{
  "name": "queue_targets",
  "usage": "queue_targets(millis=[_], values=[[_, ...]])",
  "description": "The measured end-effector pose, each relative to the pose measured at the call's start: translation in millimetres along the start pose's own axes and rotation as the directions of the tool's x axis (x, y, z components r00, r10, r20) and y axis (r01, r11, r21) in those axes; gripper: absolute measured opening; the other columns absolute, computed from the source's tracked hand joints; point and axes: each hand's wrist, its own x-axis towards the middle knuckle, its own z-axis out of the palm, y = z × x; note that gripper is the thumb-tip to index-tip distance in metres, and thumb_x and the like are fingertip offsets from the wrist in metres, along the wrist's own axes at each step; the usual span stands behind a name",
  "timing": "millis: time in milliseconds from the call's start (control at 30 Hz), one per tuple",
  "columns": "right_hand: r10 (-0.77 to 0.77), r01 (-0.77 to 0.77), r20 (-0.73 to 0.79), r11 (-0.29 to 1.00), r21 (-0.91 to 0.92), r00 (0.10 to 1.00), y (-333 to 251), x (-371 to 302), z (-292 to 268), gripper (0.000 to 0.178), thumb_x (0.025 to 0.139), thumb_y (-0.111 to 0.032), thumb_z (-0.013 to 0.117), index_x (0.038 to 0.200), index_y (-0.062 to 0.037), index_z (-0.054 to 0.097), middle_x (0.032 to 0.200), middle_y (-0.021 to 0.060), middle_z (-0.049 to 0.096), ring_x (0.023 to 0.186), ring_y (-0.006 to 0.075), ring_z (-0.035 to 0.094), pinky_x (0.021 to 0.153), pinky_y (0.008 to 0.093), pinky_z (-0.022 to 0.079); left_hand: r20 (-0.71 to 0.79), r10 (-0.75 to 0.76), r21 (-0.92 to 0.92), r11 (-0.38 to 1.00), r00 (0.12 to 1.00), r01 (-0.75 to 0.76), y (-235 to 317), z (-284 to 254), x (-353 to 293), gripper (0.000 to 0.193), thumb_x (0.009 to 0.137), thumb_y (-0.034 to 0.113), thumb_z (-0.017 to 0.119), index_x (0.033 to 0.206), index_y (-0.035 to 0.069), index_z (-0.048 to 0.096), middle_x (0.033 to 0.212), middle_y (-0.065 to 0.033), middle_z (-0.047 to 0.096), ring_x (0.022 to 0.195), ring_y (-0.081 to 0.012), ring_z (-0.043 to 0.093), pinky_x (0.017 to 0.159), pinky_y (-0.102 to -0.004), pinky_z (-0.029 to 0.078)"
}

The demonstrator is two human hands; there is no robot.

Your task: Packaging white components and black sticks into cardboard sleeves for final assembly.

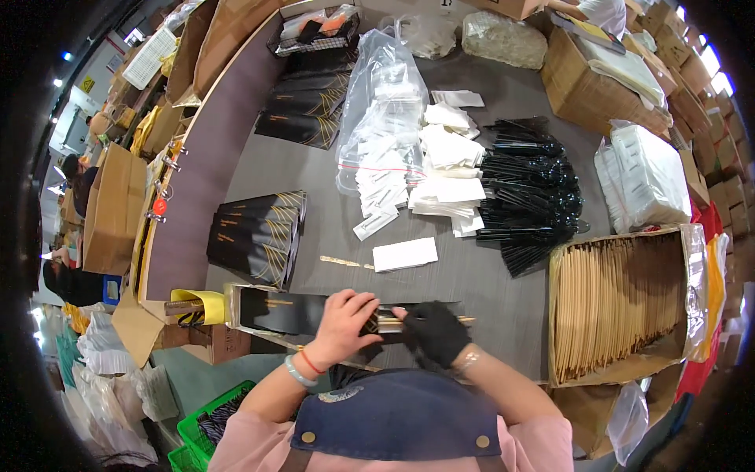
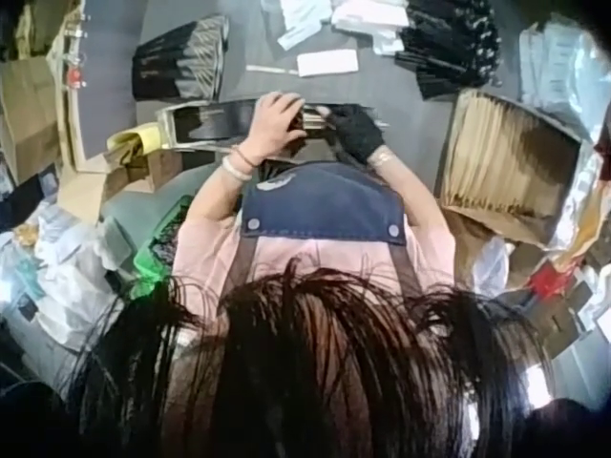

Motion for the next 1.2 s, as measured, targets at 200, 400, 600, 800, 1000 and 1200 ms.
queue_targets(millis=[200,400,600,800,1000,1200], values=[[0.148,-0.134,-0.253,0.988,0.072,0.956,20.3,-25.0,-23.2,0.01,0.075,-0.009,0.075,0.081,-0.0051,0.068,0.083,0.0117,0.065,0.075,0.0255,0.064,0.072,0.0361,0.052,0.069,-0.011,0.041,0.999,0.998,0.008,4.3,-3.6,4.5,0.077,0.058,0.024,0.084,0.127,0.008,0.053,0.126,-0.0073,0.051,0.114,-0.0296,0.046,0.099,-0.0441,0.035],[0.181,-0.019,-0.275,0.865,0.502,0.944,-27.4,11.5,6.5,0.039,0.07,-0.02,0.081,0.103,-0.0091,0.063,0.093,0.0102,0.06,0.084,0.0258,0.059,0.074,0.0364,0.049,-0.001,0.093,0.124,0.988,0.996,-0.092,6.3,5.7,25.2,0.07,0.06,0.019,0.081,0.125,0.013,0.055,0.124,-0.0077,0.051,0.112,-0.0297,0.047,0.094,-0.0425,0.037],[-0.003,-0.048,-0.147,0.938,-0.343,0.989,-4.3,-11.8,-28.8,0.061,0.063,-0.046,0.078,0.111,-0.0128,0.059,0.105,0.0064,0.058,0.101,0.028,0.054,0.09,0.0446,0.036,0.438,0.141,0.136,0.966,0.888,-0.22,17.4,-23.7,45.0,0.038,0.06,0.017,0.074,0.096,0.018,0.064,0.099,-0.0096,0.051,0.093,-0.0294,0.051,0.076,-0.0398,0.044],[0.103,-0.221,-0.378,0.933,-0.284,0.92,-0.3,-31.6,-72.6,0.059,0.06,-0.037,0.082,0.107,-0.0109,0.058,0.101,0.0073,0.058,0.098,0.0293,0.055,0.087,0.042,0.038,0.049,0.139,0.266,0.953,0.989,-0.147,-63.7,-93.2,54.0,0.022,0.056,0.004,0.065,0.077,0.007,0.061,0.11,-0.0156,0.056,0.106,-0.0356,0.052,0.088,-0.0464,0.044],[0.133,-0.26,-0.341,0.896,-0.361,0.931,-22.9,-34.9,-74.9,0.062,0.058,-0.034,0.083,0.11,-0.011,0.057,0.101,0.007,0.057,0.098,0.0284,0.054,0.088,0.0417,0.037,-0.17,-0.349,0.128,0.92,0.922,0.371,-15.8,-9.3,-4.2,0.078,0.063,0.046,0.081,0.124,0.004,0.055,0.128,-0.0156,0.048,0.127,-0.0364,0.037,0.11,-0.0584,0.019],[0.082,-0.189,-0.261,0.888,-0.42,0.962,-30.4,-34.3,-77.0,0.06,0.058,-0.036,0.083,0.107,-0.0104,0.059,0.101,0.0071,0.057,0.097,0.0286,0.054,0.089,0.0419,0.037,-0.206,-0.511,-0.139,0.859,0.834,0.492,-21.6,15.8,-20.6,0.082,0.063,0.04,0.084,0.128,0.002,0.053,0.133,-0.0152,0.048,0.13,-0.0366,0.037,0.112,-0.0568,0.017]])
